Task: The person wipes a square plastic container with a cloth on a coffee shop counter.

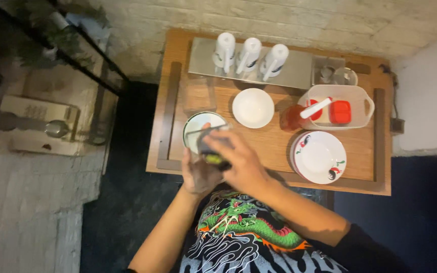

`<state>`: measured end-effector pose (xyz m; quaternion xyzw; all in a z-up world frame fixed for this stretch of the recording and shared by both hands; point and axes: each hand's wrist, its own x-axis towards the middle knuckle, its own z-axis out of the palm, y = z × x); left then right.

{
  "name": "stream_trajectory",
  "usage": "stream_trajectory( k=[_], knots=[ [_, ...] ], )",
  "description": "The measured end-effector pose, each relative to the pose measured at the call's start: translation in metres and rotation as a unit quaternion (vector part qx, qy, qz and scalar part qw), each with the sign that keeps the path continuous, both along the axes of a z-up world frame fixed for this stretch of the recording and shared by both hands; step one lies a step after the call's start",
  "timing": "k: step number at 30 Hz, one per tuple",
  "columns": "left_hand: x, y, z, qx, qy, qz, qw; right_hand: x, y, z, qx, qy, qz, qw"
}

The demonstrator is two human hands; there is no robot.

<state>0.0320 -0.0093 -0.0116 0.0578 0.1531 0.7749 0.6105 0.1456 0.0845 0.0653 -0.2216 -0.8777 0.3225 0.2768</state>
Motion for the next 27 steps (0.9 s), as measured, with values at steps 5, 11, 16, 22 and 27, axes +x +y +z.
stream_trajectory(
  k=[5,11,16,22,27],
  knots=[
    [0.024,0.011,-0.023,-0.029,0.002,-0.066,0.997,0.015,0.017,0.014,0.031,0.016,0.052,0.998],
    [0.033,0.043,-0.008,0.004,0.13,-0.099,0.987,0.06,0.039,0.0,0.033,-0.091,-0.107,0.99],
    [0.066,0.081,-0.001,-0.05,0.119,-0.035,0.991,0.1,0.037,-0.012,-0.046,-0.061,-0.066,0.995],
    [0.123,0.083,-0.044,-0.089,0.212,0.032,0.973,0.129,0.051,-0.051,-0.176,-0.019,-0.044,0.983],
    [0.148,0.077,-0.062,-0.101,0.254,0.057,0.96,0.126,0.067,-0.035,-0.221,0.076,-0.11,0.966]
  ],
)
